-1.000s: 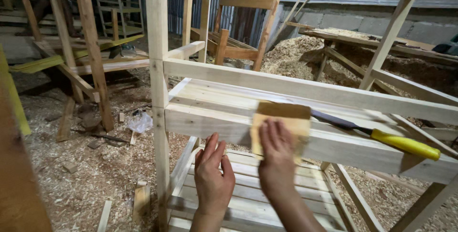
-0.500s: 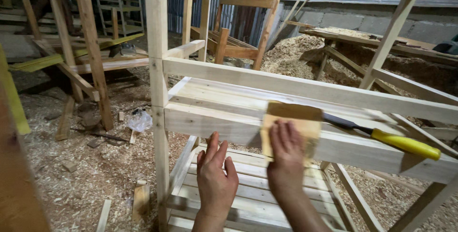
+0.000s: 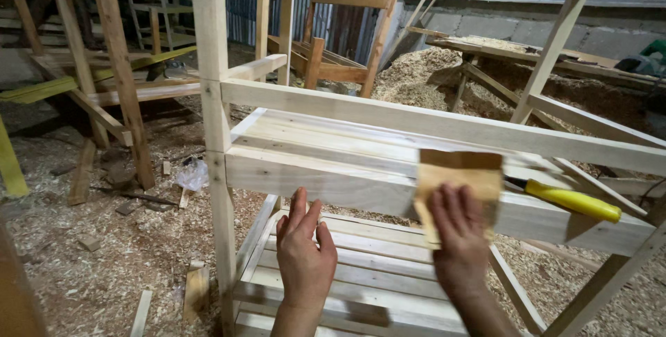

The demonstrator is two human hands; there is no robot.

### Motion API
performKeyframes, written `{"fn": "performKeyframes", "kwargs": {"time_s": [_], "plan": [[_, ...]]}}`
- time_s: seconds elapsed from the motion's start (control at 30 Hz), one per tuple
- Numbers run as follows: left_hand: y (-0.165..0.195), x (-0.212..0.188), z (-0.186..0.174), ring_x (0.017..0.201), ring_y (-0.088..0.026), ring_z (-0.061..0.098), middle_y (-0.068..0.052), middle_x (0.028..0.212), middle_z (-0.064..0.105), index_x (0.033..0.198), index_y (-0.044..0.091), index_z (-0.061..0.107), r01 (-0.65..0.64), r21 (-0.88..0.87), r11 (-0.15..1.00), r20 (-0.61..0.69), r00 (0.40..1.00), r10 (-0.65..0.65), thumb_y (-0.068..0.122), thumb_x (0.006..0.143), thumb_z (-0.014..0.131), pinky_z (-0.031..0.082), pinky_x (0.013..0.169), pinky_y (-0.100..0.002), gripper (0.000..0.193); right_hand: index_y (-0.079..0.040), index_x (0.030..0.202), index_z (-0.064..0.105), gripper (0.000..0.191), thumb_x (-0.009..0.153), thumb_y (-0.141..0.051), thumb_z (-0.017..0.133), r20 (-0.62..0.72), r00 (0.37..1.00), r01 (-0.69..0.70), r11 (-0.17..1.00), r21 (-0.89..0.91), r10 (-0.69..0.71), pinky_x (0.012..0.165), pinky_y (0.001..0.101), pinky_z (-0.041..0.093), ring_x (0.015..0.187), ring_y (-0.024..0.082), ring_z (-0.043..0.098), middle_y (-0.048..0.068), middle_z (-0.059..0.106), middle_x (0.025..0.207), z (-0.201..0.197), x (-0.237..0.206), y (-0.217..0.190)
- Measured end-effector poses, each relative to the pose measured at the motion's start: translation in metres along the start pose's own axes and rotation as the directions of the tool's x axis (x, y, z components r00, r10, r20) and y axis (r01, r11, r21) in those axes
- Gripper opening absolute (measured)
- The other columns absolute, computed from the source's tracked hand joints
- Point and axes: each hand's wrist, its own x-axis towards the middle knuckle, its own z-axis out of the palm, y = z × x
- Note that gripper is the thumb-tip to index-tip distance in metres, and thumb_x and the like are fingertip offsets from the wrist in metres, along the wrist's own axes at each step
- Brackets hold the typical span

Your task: The person smooths the edges and surfaces of a wooden shelf unit using a chisel and sandpaper. They alternate between scraping with the chisel and rubbing with sandpaper on multiple slats and frame edges.

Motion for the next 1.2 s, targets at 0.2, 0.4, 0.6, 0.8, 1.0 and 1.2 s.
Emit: {"fn": "performKeyframes", "kwargs": {"time_s": [0.2, 0.4, 0.6, 0.8, 1.0, 1.2], "plan": [[0.0, -0.002, 0.001, 0.14, -0.034, 0.049, -0.02, 0.153, 0.05, 0.119, -0.004, 0.072, -0.009, 0.009, 1.0, 0.009, 1.0, 0.008, 0.007, 0.086, 0.062, 0.037, 0.113, -0.047, 0.037, -0.013, 0.154, 0.042, 0.077, 0.084, 0.019, 0.05, -0.085, 0.977, -0.184, 0.974, 0.13, 0.196, 0.128, 0.0454, 0.023, 0.158, 0.03, 0.017, 0.006, 0.033, 0.166, 0.015, -0.013, -0.016], [-0.001, -0.004, 0.008, 0.141, -0.039, 0.048, -0.024, 0.153, 0.049, 0.118, -0.004, 0.072, -0.044, 0.034, 0.998, -0.047, 0.998, 0.046, 0.007, 0.085, 0.062, 0.037, 0.114, -0.047, 0.036, -0.014, 0.146, 0.051, 0.078, 0.073, 0.015, 0.055, -0.036, 0.988, 0.152, 0.975, 0.161, -0.148, 0.125, 0.0483, 0.025, 0.154, 0.032, 0.022, 0.005, 0.039, 0.159, 0.027, 0.003, -0.065], [-0.003, -0.005, 0.01, 0.143, -0.039, 0.045, -0.024, 0.155, 0.047, 0.119, -0.003, 0.073, -0.027, -0.009, 1.0, -0.039, 0.999, 0.027, 0.006, 0.085, 0.062, 0.036, 0.116, -0.047, 0.037, -0.016, 0.148, 0.052, 0.077, 0.079, 0.018, 0.053, 0.032, 0.992, 0.12, 0.988, 0.094, -0.123, 0.123, 0.0428, 0.025, 0.156, 0.028, 0.023, 0.004, 0.04, 0.161, 0.013, -0.011, -0.03], [-0.011, -0.006, 0.007, 0.146, -0.037, 0.043, -0.023, 0.158, 0.044, 0.125, -0.002, 0.07, -0.03, -0.001, 1.0, 0.033, 0.999, 0.03, 0.005, 0.084, 0.062, 0.034, 0.115, -0.049, 0.042, -0.016, 0.155, 0.039, 0.077, 0.085, 0.014, 0.055, -0.082, 0.958, -0.263, 0.956, 0.126, 0.275, 0.126, 0.0439, 0.022, 0.158, 0.028, 0.013, 0.008, 0.029, 0.166, 0.001, -0.038, -0.003], [-0.017, -0.006, 0.007, 0.147, -0.038, 0.041, -0.022, 0.158, 0.043, 0.129, -0.001, 0.069, -0.042, 0.0, 0.999, 0.06, 0.997, 0.042, 0.003, 0.084, 0.061, 0.034, 0.116, -0.049, 0.045, -0.018, 0.155, 0.039, 0.085, 0.079, 0.018, 0.05, -0.029, 0.964, -0.253, 0.947, 0.199, 0.264, 0.127, 0.0447, 0.022, 0.158, 0.032, 0.012, 0.009, 0.027, 0.167, 0.016, -0.015, -0.055], [-0.013, -0.004, 0.009, 0.145, -0.037, 0.043, -0.02, 0.157, 0.045, 0.127, 0.001, 0.069, -0.039, 0.034, 0.999, 0.037, 0.999, 0.037, 0.006, 0.084, 0.063, 0.036, 0.115, -0.049, 0.043, -0.019, 0.154, 0.039, 0.085, 0.077, 0.009, 0.059, -0.042, 0.98, 0.199, 0.953, 0.227, -0.195, 0.126, 0.0507, 0.023, 0.158, 0.028, 0.019, 0.001, 0.031, 0.165, 0.032, 0.003, -0.092]]}}
